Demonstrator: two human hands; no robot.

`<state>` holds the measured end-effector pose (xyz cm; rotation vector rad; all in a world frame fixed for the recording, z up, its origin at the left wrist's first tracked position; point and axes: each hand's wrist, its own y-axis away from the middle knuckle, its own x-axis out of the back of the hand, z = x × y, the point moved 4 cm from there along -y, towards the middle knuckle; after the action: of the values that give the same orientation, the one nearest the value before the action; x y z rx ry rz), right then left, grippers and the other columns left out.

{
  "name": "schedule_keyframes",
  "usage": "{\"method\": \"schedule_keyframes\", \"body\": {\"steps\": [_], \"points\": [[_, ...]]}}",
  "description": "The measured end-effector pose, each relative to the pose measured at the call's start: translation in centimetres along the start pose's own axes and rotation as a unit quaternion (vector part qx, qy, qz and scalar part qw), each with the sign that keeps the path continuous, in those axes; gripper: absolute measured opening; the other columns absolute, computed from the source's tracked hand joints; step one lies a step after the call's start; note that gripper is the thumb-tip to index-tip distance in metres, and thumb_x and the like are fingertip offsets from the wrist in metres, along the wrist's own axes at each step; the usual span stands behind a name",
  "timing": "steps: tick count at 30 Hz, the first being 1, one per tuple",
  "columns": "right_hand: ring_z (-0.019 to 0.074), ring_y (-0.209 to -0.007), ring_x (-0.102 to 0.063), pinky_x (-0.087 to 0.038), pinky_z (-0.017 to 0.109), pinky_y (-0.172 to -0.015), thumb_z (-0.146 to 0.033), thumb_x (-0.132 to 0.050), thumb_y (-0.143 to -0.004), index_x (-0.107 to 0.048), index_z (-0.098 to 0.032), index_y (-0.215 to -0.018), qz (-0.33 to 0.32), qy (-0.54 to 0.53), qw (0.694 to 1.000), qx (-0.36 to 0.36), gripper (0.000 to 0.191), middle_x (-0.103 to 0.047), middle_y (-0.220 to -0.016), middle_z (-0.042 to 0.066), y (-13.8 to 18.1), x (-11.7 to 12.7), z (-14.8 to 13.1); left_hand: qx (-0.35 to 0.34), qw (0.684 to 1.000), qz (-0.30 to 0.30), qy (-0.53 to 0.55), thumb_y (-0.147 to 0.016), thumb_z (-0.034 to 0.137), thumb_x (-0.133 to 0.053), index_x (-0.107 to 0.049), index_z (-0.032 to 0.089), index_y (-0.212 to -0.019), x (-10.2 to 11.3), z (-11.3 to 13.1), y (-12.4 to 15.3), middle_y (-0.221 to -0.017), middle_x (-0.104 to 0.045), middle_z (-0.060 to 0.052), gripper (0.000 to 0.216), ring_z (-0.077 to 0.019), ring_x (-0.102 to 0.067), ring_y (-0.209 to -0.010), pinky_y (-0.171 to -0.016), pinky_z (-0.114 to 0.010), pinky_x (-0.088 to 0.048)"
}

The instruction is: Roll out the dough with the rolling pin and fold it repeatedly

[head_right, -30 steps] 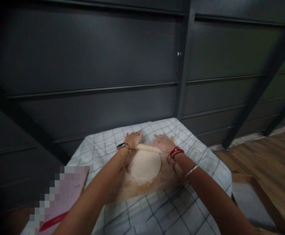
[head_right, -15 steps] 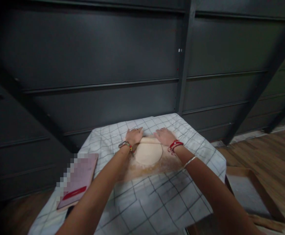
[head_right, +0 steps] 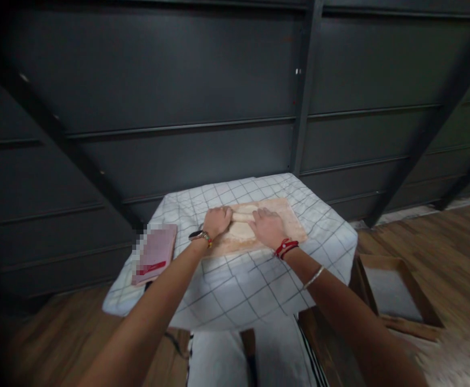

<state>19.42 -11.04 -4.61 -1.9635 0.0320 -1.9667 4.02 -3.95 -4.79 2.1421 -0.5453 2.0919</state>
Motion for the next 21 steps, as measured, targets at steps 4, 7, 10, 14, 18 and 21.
{"method": "schedule_keyframes", "body": {"steps": [4, 7, 10, 14, 18, 21], "points": [[0.0284, -0.114, -0.049, -0.034, 0.038, -0.094, -0.037, -0.028, -0.096, -0.048, -0.009, -0.128, 0.018, -0.013, 1.0, 0.007, 0.047, -0.056, -0.125, 0.019, 1.6, 0.5, -1.2, -0.012, 1.0, 0.026, 0.009, -0.097, 0.026, -0.021, -0.061, 0.011, -0.101, 0.2, -0.2, 2.0, -0.104, -0.066, -0.014, 0.043, -0.0229, -0.058, -0.101, -0.09, -0.033, -0.037], [0.0272, -0.107, -0.054, -0.036, 0.036, -0.091, -0.035, -0.032, -0.095, -0.051, -0.009, -0.123, 0.016, -0.015, 0.999, 0.023, 0.043, -0.059, -0.119, 0.018, 2.1, 1.0, -1.7, -0.043, 0.998, 0.047, 0.018, -0.098, 0.027, -0.018, -0.061, 0.014, -0.1, 0.0, -0.7, 2.6, -0.102, -0.066, -0.01, 0.044, -0.0206, -0.059, -0.098, -0.089, -0.03, -0.038], [0.0243, -0.094, -0.06, -0.042, 0.032, -0.081, -0.034, -0.034, -0.095, -0.057, -0.013, -0.112, -0.003, -0.02, 1.0, 0.024, 0.036, -0.065, -0.105, 0.013, 1.4, 1.2, -1.4, -0.069, 0.996, 0.048, 0.008, -0.099, 0.027, -0.019, -0.06, 0.014, -0.103, -0.3, -1.0, 2.4, -0.103, -0.066, -0.011, 0.044, -0.0209, -0.059, -0.097, -0.087, -0.031, -0.04], [0.0215, -0.091, -0.062, -0.043, 0.028, -0.077, -0.036, -0.03, -0.097, -0.059, -0.014, -0.104, -0.027, -0.021, 0.999, 0.032, 0.037, -0.066, -0.1, 0.012, -1.6, 0.5, 0.1, -0.073, 0.997, 0.031, -0.008, -0.098, 0.026, -0.021, -0.059, 0.011, -0.108, -0.7, -0.9, 0.9, -0.107, -0.064, -0.014, 0.042, -0.0222, -0.059, -0.102, -0.091, -0.033, -0.039], [0.0212, -0.106, -0.056, -0.039, 0.03, -0.091, -0.031, -0.029, -0.098, -0.059, -0.01, -0.11, -0.016, 0.005, 0.996, 0.084, 0.039, -0.063, -0.111, 0.016, -5.0, -0.7, 1.7, -0.041, 0.999, 0.022, -0.001, -0.097, 0.025, -0.024, -0.061, 0.009, -0.108, -0.8, -0.8, -1.7, -0.126, -0.056, -0.016, 0.042, -0.0237, -0.051, -0.117, -0.097, -0.034, -0.036], [0.0205, -0.108, -0.054, -0.037, 0.032, -0.094, -0.022, -0.032, -0.097, -0.06, -0.011, -0.114, -0.041, 0.022, 0.991, 0.123, 0.034, -0.061, -0.116, 0.016, -7.2, -1.7, 2.8, -0.024, 1.0, -0.002, 0.008, -0.095, 0.024, -0.025, -0.064, 0.011, -0.104, -0.9, -0.9, -3.9, -0.128, -0.055, -0.015, 0.042, -0.0256, -0.048, -0.12, -0.097, -0.037, -0.037]]}}
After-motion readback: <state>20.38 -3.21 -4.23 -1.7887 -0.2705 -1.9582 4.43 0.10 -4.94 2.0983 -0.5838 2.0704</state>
